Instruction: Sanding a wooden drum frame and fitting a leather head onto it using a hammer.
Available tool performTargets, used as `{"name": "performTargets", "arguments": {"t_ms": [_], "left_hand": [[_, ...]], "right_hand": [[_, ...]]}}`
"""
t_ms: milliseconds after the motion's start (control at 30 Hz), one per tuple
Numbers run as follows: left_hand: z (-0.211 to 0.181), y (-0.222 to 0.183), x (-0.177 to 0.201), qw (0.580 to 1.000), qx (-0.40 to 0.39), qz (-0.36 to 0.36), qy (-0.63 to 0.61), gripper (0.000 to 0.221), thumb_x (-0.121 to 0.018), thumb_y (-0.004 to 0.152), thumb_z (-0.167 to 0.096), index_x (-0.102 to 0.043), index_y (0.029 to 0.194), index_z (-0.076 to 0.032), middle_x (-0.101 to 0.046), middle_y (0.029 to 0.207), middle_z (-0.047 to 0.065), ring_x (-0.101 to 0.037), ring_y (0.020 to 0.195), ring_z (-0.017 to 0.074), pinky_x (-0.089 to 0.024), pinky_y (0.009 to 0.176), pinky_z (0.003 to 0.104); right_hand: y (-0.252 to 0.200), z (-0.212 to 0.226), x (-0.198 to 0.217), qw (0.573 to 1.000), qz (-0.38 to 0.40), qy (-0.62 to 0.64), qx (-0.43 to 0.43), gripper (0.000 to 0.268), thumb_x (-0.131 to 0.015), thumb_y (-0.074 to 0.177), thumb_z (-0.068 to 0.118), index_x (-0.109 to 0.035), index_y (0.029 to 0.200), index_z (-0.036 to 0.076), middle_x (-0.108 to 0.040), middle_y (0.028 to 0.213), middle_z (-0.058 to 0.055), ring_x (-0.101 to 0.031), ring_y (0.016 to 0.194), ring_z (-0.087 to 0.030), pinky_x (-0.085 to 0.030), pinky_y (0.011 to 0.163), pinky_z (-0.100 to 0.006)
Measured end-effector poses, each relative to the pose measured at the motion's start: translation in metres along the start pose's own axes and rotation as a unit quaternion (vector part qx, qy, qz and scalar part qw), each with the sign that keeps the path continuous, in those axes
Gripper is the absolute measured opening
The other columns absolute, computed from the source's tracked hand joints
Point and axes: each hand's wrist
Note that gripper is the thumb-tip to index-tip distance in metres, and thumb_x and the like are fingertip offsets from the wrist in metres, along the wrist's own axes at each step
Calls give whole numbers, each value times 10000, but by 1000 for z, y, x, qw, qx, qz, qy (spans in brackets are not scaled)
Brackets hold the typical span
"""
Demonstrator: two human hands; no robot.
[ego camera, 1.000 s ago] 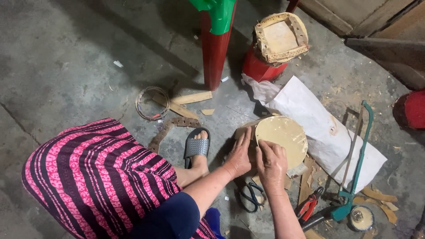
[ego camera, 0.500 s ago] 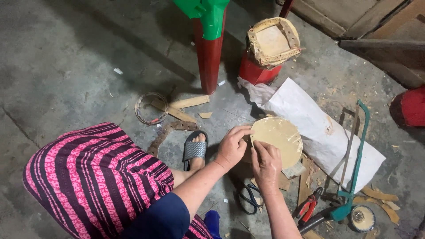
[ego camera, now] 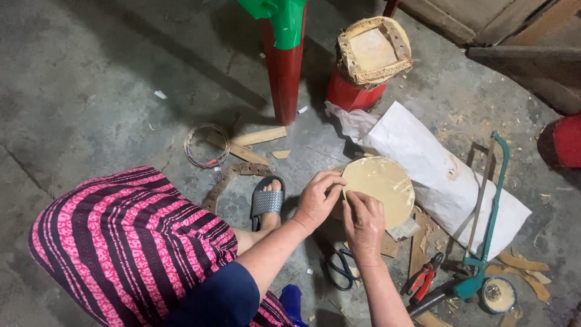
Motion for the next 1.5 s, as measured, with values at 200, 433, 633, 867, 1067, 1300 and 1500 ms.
{"name": "performTargets", "arguments": {"t_ms": [200,433,633,867,1067,1300,1500], "left_hand": [[2,0,-1,1000,4,6,-4,120,-657,951,-152,-717,1024,-226,-675,1130,48,-706,1102,297,-578,942,389],[7,-1,0,1000,6,11,-17,123,-668,946,-136,-718,1007,-231,-667,1125,52,-700,1120,309,-569,965,398],[5,0,1,1000,7,11,-23,131,-681,931,-108,-715,997,-216,-672,1141,76,-695,1129,328,-567,966,417],[0,-3,-3,999,17,6,-33,198,-723,876,-106,-695,1044,-206,-644,1159,73,-683,1162,322,-541,1007,409],[1,-4,-4,999,17,12,-36,221,-740,852,-92,-684,1042,-189,-621,1173,88,-668,1183,329,-530,1023,418],[3,-3,-5,999,20,12,-32,215,-742,838,-84,-682,1020,-183,-622,1165,80,-675,1169,301,-532,1020,390],[4,-4,-8,999,23,12,-25,250,-754,831,-82,-677,1047,-183,-619,1167,75,-672,1169,289,-535,1020,378]], "right_hand": [[-1,-2,-1,1000,-7,0,8,210,-784,900,163,-782,1098,91,-708,1030,-86,-664,958,-268,-548,867,-381],[-3,0,-1,1000,-1,0,11,214,-781,905,166,-780,1102,82,-708,1035,-93,-667,965,-267,-552,868,-381],[-1,0,-1,1000,3,-5,11,219,-783,899,165,-781,1105,93,-708,1040,-88,-668,979,-266,-553,881,-380],[-3,-6,-5,1000,0,-15,16,232,-784,885,163,-774,1108,97,-698,1036,-83,-662,978,-266,-550,883,-378],[-5,-5,-5,1000,-3,-16,15,238,-795,875,172,-774,1100,99,-698,1038,-78,-661,982,-258,-551,886,-373],[-6,-10,-8,1000,-10,-12,15,226,-798,866,160,-782,1088,122,-704,1036,-59,-666,990,-237,-556,894,-354],[-7,-11,-11,999,-20,-22,21,230,-807,851,164,-785,1075,117,-705,1031,-64,-677,985,-233,-566,891,-356]]}}
Point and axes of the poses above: each hand's wrist, its own y-axis towards the middle knuckle, its own x-axis out of the back of the hand, z = x × y
